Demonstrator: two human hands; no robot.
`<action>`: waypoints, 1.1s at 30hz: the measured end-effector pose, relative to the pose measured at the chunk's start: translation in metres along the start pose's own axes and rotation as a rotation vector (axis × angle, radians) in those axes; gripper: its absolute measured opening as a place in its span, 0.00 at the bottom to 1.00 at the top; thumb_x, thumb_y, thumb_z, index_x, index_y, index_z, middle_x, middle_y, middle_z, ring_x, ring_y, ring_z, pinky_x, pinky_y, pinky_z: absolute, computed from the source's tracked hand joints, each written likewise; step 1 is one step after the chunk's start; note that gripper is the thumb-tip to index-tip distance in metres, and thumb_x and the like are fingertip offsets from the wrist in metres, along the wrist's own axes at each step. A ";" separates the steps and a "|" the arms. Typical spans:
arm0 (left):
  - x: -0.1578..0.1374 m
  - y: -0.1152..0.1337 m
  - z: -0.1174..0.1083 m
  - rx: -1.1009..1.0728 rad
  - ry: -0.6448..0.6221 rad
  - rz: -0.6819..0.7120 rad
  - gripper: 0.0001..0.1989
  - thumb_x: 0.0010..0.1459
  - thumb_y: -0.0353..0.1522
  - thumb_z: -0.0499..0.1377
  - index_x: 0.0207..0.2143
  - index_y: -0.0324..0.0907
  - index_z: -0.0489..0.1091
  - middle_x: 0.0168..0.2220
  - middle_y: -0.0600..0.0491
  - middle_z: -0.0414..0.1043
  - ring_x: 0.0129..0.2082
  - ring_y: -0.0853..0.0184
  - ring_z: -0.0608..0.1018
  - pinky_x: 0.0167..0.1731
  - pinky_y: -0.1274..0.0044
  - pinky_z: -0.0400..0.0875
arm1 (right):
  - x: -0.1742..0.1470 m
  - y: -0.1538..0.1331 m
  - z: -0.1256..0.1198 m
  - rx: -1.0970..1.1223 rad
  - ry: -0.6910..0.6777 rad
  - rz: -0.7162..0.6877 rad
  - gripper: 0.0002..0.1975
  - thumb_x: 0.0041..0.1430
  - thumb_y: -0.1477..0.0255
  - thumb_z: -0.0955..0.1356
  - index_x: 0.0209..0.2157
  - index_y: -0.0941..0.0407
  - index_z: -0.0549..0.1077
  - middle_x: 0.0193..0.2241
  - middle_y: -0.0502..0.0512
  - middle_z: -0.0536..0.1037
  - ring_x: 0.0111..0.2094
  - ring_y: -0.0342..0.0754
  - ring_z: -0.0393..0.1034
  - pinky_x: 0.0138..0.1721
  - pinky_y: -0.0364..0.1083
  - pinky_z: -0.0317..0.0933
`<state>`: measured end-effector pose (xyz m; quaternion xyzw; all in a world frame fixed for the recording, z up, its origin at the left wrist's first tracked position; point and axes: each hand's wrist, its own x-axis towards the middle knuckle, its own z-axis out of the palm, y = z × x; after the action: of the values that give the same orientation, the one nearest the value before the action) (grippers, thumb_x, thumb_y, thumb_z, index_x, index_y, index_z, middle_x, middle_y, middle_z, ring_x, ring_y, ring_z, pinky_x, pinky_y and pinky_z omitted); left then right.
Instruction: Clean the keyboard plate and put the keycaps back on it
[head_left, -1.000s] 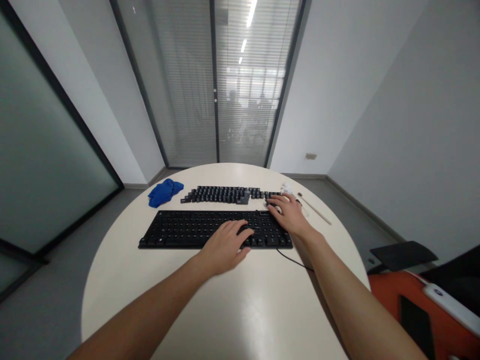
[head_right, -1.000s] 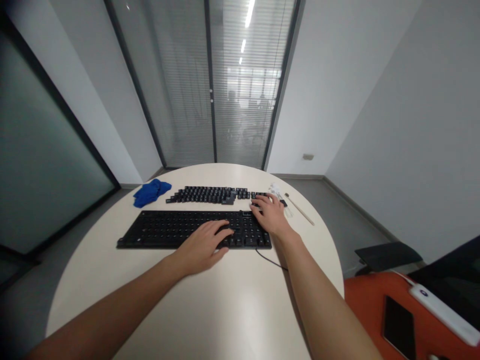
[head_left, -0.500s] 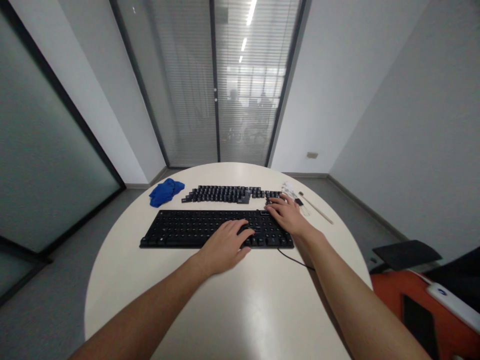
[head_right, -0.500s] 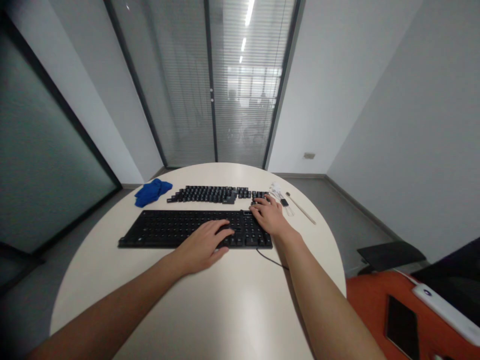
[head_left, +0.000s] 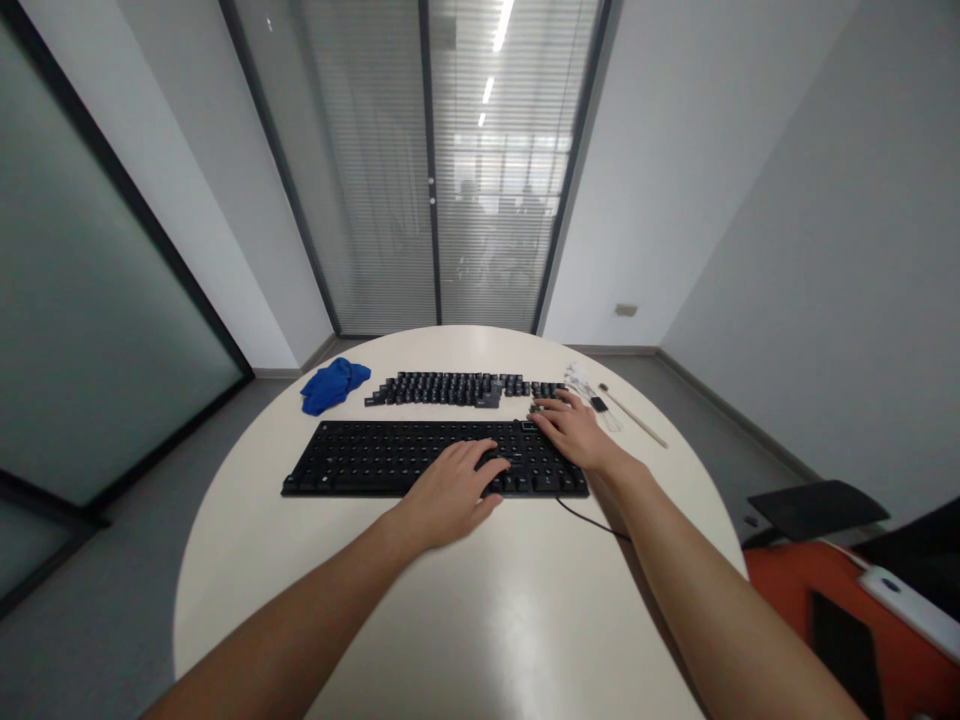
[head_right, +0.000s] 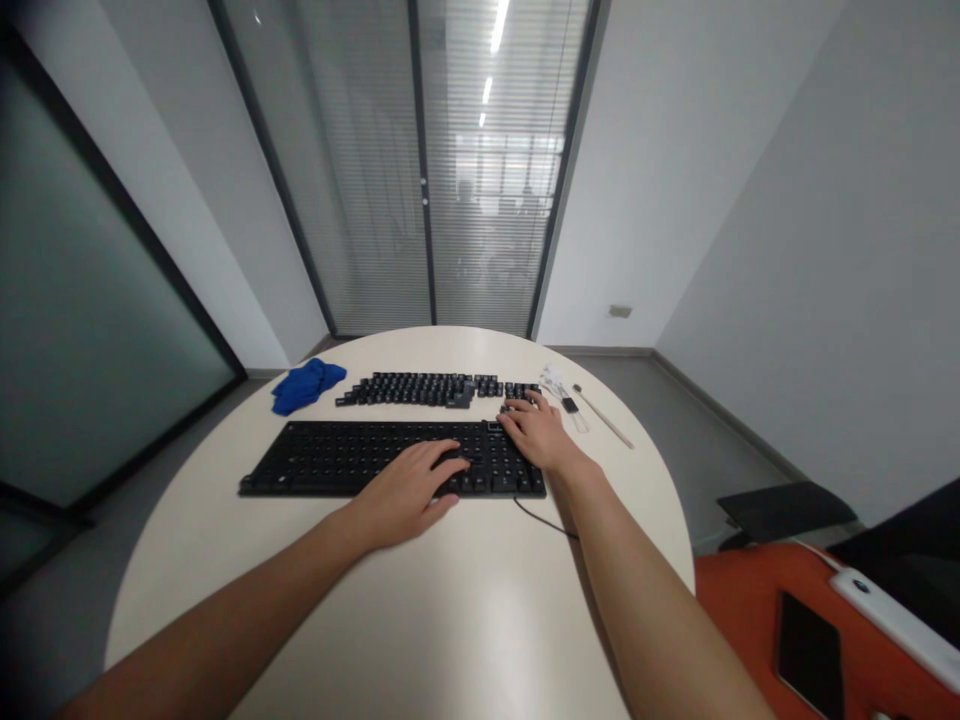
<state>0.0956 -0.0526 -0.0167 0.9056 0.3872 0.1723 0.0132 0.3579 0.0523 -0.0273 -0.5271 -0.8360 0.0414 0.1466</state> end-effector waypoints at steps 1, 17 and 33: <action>0.000 0.000 0.000 0.001 0.000 0.001 0.21 0.64 0.35 0.59 0.58 0.43 0.65 0.63 0.43 0.62 0.61 0.54 0.67 0.62 0.60 0.61 | 0.000 0.000 0.000 0.003 -0.001 0.003 0.24 0.72 0.59 0.55 0.49 0.49 0.79 0.61 0.53 0.71 0.66 0.68 0.50 0.58 0.70 0.53; -0.001 0.000 -0.001 0.006 -0.017 -0.011 0.21 0.64 0.35 0.59 0.59 0.43 0.65 0.63 0.43 0.62 0.61 0.54 0.66 0.63 0.60 0.60 | 0.004 0.000 -0.007 0.197 0.236 -0.178 0.11 0.64 0.67 0.66 0.43 0.53 0.78 0.45 0.57 0.81 0.53 0.59 0.67 0.57 0.59 0.59; -0.002 -0.003 0.001 0.001 -0.009 -0.005 0.21 0.65 0.36 0.58 0.59 0.43 0.65 0.63 0.43 0.62 0.61 0.54 0.67 0.62 0.60 0.60 | -0.026 -0.029 -0.045 0.627 -0.267 -0.091 0.13 0.54 0.59 0.73 0.34 0.54 0.82 0.31 0.53 0.83 0.32 0.50 0.75 0.35 0.48 0.66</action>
<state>0.0927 -0.0520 -0.0187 0.9054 0.3895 0.1681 0.0148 0.3562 0.0124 0.0172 -0.4083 -0.8171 0.3585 0.1926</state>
